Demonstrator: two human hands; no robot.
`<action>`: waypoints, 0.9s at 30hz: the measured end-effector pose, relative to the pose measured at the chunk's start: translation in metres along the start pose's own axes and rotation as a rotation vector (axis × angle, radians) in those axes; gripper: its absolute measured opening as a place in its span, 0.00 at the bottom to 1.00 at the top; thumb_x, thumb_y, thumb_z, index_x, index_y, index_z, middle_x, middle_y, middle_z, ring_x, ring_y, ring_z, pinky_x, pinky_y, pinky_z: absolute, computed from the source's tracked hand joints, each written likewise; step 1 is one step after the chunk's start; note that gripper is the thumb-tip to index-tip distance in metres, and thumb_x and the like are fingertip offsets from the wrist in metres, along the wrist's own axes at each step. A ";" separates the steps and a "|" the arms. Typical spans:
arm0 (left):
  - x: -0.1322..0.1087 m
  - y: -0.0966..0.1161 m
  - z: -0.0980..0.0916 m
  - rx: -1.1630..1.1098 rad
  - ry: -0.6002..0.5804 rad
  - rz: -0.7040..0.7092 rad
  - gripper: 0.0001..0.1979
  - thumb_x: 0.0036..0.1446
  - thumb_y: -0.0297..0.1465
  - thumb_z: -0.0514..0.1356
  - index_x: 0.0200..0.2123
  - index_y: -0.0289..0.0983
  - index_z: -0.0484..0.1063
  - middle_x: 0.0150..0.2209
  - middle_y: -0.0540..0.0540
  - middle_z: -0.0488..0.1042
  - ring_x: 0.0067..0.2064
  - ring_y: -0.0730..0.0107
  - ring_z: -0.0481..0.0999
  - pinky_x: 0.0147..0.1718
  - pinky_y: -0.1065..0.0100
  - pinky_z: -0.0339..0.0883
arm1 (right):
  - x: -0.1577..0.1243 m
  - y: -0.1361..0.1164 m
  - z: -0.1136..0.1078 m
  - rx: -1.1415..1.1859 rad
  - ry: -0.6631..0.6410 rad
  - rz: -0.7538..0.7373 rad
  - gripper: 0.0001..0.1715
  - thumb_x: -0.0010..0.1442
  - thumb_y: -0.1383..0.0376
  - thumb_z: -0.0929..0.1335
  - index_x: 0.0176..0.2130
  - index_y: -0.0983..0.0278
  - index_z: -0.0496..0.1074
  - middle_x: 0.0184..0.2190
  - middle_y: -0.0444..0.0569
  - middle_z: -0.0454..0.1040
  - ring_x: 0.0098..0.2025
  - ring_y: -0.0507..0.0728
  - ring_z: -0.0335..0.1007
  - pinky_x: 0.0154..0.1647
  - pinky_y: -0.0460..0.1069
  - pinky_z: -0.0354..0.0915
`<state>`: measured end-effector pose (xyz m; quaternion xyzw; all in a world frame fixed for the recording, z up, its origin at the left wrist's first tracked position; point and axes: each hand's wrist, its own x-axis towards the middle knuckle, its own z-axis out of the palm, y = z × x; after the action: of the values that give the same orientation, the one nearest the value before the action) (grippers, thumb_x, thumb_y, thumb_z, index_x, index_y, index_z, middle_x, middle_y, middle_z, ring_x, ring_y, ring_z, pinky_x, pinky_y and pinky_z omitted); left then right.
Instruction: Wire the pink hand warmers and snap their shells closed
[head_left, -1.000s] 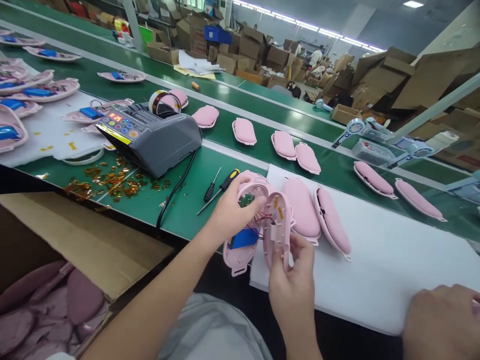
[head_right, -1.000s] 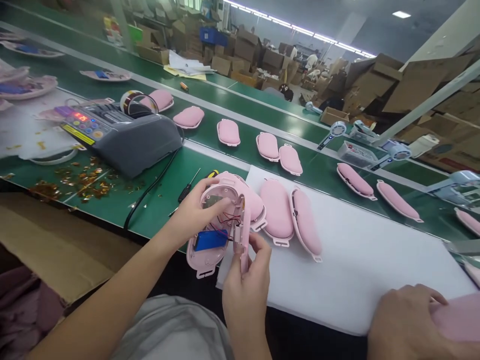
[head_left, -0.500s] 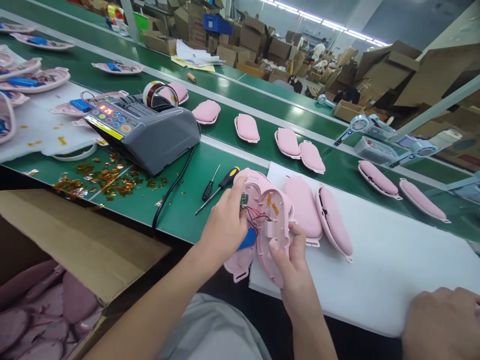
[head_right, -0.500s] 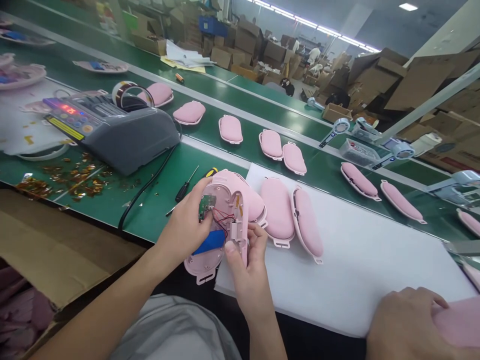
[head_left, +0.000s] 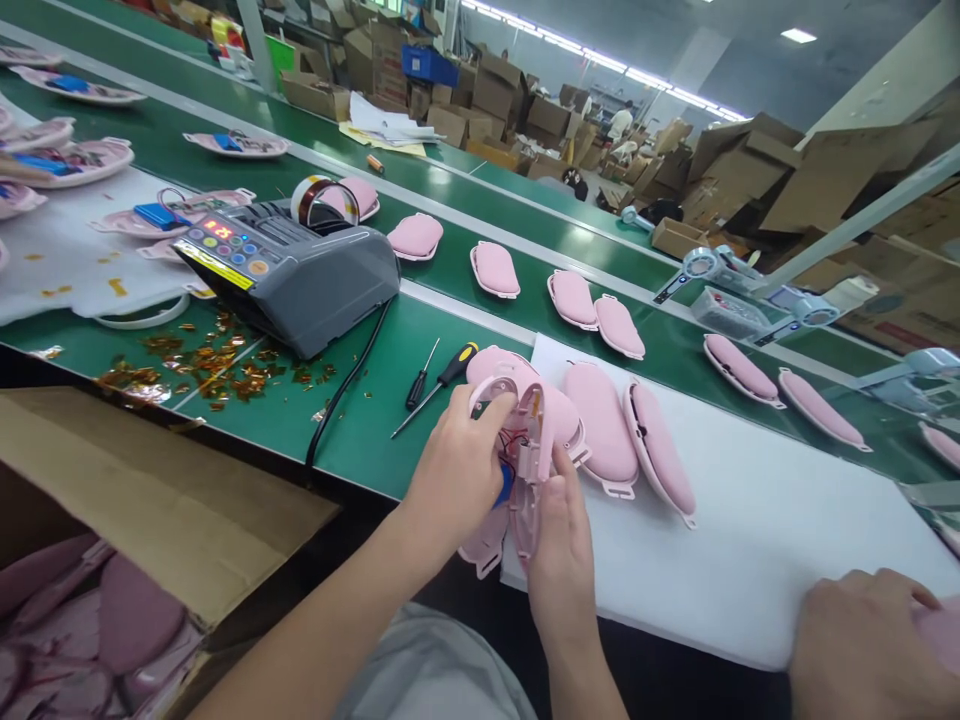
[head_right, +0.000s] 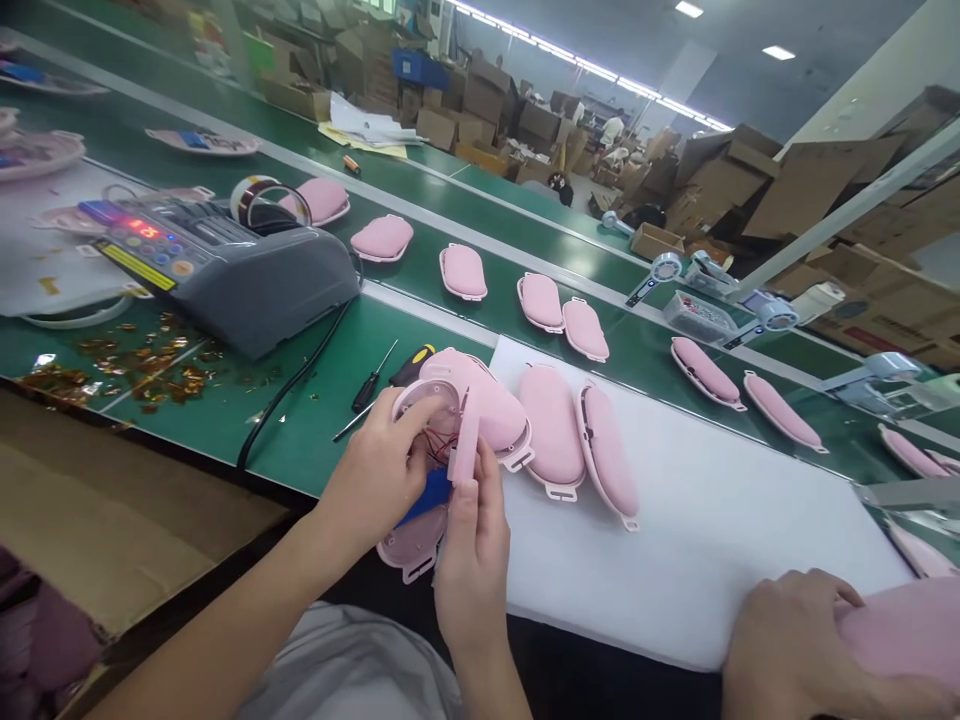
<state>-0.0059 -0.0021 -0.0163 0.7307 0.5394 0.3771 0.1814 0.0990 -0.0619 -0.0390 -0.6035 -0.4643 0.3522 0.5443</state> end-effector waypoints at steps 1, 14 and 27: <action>-0.001 0.001 0.000 -0.006 0.008 -0.009 0.26 0.54 0.18 0.48 0.53 0.39 0.68 0.48 0.40 0.66 0.44 0.60 0.73 0.41 0.60 0.71 | 0.000 0.000 0.000 -0.022 0.002 -0.009 0.28 0.65 0.52 0.60 0.61 0.60 0.61 0.63 0.51 0.61 0.64 0.59 0.55 0.60 0.55 0.60; -0.009 0.005 0.006 -0.116 0.099 0.013 0.27 0.62 0.26 0.44 0.64 0.33 0.48 0.49 0.36 0.70 0.46 0.56 0.72 0.42 0.58 0.69 | -0.006 0.011 -0.003 -0.134 -0.011 -0.146 0.28 0.66 0.55 0.60 0.62 0.59 0.60 0.58 0.51 0.68 0.60 0.59 0.62 0.52 0.53 0.66; -0.013 0.007 0.009 -0.120 0.134 -0.077 0.27 0.59 0.21 0.45 0.62 0.34 0.51 0.50 0.36 0.70 0.47 0.57 0.72 0.44 0.57 0.69 | -0.001 0.007 -0.007 -0.162 -0.052 -0.140 0.29 0.66 0.54 0.60 0.62 0.60 0.61 0.58 0.53 0.67 0.60 0.62 0.62 0.58 0.57 0.61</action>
<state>0.0036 -0.0150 -0.0226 0.6705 0.5545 0.4494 0.2027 0.1068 -0.0647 -0.0448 -0.6020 -0.5463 0.2902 0.5049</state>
